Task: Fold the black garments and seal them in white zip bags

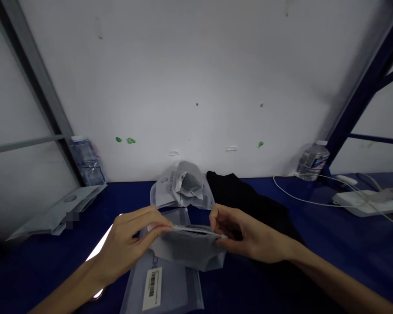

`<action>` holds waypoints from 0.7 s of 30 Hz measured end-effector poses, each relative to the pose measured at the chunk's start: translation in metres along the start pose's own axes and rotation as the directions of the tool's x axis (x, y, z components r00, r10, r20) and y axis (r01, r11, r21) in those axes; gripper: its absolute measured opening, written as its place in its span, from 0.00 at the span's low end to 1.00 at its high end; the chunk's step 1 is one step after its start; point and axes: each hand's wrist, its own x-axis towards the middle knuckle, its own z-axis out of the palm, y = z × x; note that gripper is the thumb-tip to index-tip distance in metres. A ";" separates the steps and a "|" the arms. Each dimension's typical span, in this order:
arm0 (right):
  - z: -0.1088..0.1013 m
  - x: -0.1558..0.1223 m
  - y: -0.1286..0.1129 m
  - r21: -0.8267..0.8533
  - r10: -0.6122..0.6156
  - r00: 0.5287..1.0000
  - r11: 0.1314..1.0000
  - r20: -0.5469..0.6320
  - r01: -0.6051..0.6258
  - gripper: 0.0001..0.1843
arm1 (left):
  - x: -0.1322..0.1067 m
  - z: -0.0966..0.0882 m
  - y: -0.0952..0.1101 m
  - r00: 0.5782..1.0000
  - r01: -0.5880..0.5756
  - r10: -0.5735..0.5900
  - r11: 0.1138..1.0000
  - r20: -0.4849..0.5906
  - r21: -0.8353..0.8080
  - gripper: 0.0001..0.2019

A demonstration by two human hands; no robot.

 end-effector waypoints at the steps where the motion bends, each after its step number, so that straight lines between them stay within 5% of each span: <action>1: 0.001 0.001 0.001 0.049 0.003 1.000 0.999 0.015 -0.003 0.11 | 0.000 0.000 0.000 1.000 0.013 -0.013 1.000 0.004 0.006 0.05; 9: 0.003 0.004 0.000 0.130 0.073 0.995 0.990 -0.072 -0.064 0.14 | 0.001 0.002 0.002 0.997 0.072 -0.072 0.997 -0.033 0.019 0.06; 21: 0.002 0.002 -0.004 0.170 0.174 0.980 0.967 0.093 -0.188 0.15 | -0.006 0.004 0.000 1.000 0.013 -0.013 1.000 0.016 0.003 0.05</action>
